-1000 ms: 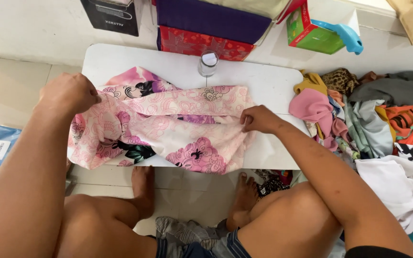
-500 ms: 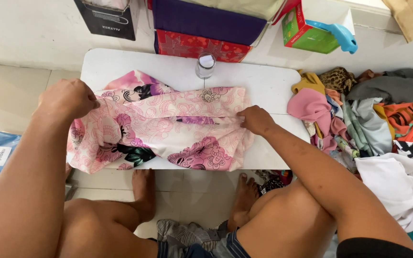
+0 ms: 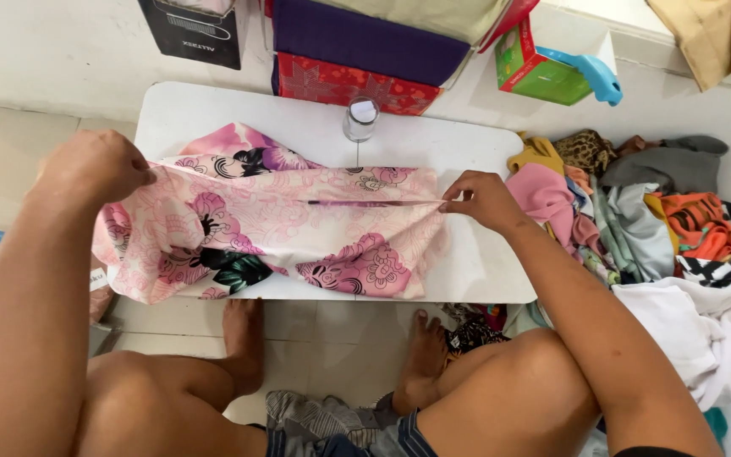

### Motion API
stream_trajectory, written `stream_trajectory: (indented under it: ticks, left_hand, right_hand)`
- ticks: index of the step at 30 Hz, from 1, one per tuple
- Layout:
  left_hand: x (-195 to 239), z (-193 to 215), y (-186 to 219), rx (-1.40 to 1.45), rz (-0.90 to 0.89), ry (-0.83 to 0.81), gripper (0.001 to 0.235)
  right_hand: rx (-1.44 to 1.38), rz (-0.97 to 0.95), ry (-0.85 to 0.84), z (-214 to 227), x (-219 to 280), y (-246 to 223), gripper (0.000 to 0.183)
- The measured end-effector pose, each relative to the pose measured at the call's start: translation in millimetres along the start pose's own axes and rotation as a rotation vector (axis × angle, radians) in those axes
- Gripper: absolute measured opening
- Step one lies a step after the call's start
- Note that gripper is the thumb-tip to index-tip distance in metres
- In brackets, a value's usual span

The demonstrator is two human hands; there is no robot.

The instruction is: The person uses a lint roller to clean a folded piece of fabric, then places it into a clear plastic bag and seals it. They then pick up a larger floral-patterned cloth, unfold it, and fold it neatly on the table.

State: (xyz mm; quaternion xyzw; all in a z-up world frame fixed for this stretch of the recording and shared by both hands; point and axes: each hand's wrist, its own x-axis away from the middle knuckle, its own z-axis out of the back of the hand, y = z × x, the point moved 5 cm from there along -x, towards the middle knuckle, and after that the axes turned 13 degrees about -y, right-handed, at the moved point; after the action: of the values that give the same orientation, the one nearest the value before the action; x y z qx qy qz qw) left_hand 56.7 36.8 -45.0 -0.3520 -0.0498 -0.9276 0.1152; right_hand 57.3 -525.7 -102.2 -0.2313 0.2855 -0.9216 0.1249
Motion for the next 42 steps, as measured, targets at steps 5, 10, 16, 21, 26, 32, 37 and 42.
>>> stream_trajectory:
  ticks: [5, 10, 16, 21, 26, 32, 37, 42]
  left_hand:
    - [10, 8, 2, 0.050, -0.001, 0.055, 0.029]
    - [22, 22, 11, 0.236, -0.101, 0.198, 0.026]
    - [33, 38, 22, 0.505, -0.194, 0.330, 0.029]
    - [71, 52, 58, 0.632, -0.470, 0.290, 0.034]
    - [70, 53, 119, 0.355, -0.724, 0.232, 0.026]
    - [99, 96, 169, 0.642, -0.964, 0.920, 0.015]
    - [76, 85, 147, 0.698, -0.742, 0.612, 0.021]
    - [86, 79, 93, 1.010, -0.584, 0.515, 0.015]
  right_hand:
    - [-0.181, -0.020, 0.064, 28, 35, -31, 0.016]
    - [-0.407, 0.034, 0.230, 57, 57, -22, 0.011]
    - [-1.179, 0.487, 0.343, 90, 99, -14, 0.014]
    - [-1.225, 0.480, 0.385, 105, 138, -30, 0.015]
    - [-1.044, 0.362, 0.693, 135, 160, 5, 0.014]
    - [-1.301, 0.346, 1.354, 183, 225, 44, 0.017]
    - [-0.842, 0.100, 1.216, 170, 235, 38, 0.008]
    - [-0.723, 0.051, 0.862, 140, 207, -3, 0.017]
